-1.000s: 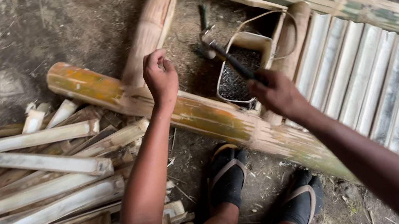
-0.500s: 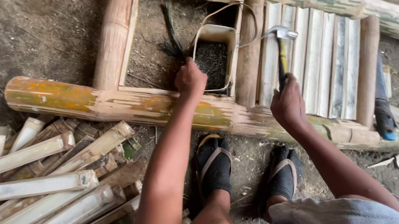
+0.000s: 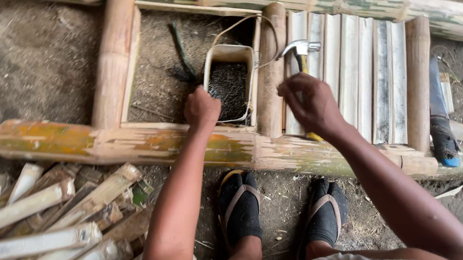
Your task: The person assembles a bamboo frame by placing split bamboo slats into a rectangular frame and securing them with nails. They use a hammer to drive nails and a machete to split bamboo pieces, working on a dirt floor with tools and materials nearby.
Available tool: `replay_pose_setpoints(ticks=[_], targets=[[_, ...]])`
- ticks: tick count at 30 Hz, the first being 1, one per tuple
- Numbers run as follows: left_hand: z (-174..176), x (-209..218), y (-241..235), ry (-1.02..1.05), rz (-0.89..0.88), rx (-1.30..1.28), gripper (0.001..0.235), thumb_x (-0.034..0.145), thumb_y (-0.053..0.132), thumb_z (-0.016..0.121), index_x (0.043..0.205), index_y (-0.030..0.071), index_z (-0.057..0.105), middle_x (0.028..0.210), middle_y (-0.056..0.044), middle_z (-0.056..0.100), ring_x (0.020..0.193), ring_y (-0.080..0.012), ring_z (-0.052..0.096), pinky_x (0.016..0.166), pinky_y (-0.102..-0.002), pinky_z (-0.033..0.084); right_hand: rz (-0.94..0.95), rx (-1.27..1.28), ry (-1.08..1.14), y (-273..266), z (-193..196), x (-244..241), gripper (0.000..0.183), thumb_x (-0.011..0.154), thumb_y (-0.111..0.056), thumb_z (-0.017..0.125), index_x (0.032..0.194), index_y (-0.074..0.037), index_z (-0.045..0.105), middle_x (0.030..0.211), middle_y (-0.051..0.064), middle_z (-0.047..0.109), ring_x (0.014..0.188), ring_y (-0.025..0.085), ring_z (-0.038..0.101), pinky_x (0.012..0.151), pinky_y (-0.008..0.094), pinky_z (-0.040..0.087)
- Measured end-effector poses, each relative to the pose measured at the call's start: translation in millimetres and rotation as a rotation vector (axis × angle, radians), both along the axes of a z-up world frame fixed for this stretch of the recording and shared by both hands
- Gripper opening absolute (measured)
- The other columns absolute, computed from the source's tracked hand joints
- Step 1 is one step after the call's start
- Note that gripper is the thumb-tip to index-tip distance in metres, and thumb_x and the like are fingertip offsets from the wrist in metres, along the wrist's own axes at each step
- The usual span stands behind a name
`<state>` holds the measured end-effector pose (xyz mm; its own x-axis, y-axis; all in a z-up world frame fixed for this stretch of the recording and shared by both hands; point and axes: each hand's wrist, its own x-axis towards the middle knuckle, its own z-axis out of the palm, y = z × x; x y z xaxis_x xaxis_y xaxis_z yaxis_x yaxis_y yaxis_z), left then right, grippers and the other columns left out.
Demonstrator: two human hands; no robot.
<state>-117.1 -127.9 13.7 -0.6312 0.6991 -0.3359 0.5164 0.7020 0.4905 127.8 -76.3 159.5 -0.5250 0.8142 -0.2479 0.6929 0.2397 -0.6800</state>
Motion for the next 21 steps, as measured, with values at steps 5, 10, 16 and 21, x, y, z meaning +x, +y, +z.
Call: replay_pose_setpoints(ticks=[5,10,16,21], targets=[[-18.3,3.3,18.1,0.108,0.076,0.116,0.027,0.086,0.008,0.064,0.112,0.005,0.068,0.097,-0.021,0.075,0.090,-0.0391,0.074,0.080,-0.051,0.060,0.075,0.003,0.585,-8.1,29.9,25.2,0.038,0.097,-0.020,0.069,0.131,-0.004,0.064,0.142,0.014,0.054,0.132,0.024,0.056,0.115,0.043,0.047],[-30.7,-2.7,64.3,0.255,0.073,0.275,0.024,0.091,0.008,0.064,0.114,0.006,0.071,0.098,-0.023,0.076,0.091,-0.0413,0.074,0.079,-0.052,0.059,0.069,-0.089,1.035,-21.6,116.8,51.8,0.032,0.099,-0.028,0.074,0.116,-0.004,0.061,0.130,0.007,0.057,0.124,0.017,0.055,0.115,0.036,0.045],[-15.2,-4.9,101.8,0.196,0.102,0.155,0.023,0.090,0.008,0.064,0.112,0.007,0.070,0.100,-0.022,0.076,0.093,-0.0380,0.075,0.079,-0.052,0.059,-0.061,-0.301,1.233,-61.2,178.7,55.7,0.024,0.102,-0.031,0.070,0.109,-0.009,0.061,0.117,0.006,0.060,0.115,0.019,0.057,0.109,0.041,0.048],[-15.3,-6.5,103.9,0.175,0.056,0.172,0.021,0.093,0.007,0.064,0.112,0.001,0.068,0.103,-0.025,0.075,0.094,-0.0388,0.075,0.080,-0.051,0.060,-0.105,-0.425,1.311,-63.9,176.0,49.5,0.020,0.102,-0.033,0.067,0.106,-0.013,0.064,0.110,0.005,0.061,0.108,0.021,0.059,0.102,0.044,0.049]])
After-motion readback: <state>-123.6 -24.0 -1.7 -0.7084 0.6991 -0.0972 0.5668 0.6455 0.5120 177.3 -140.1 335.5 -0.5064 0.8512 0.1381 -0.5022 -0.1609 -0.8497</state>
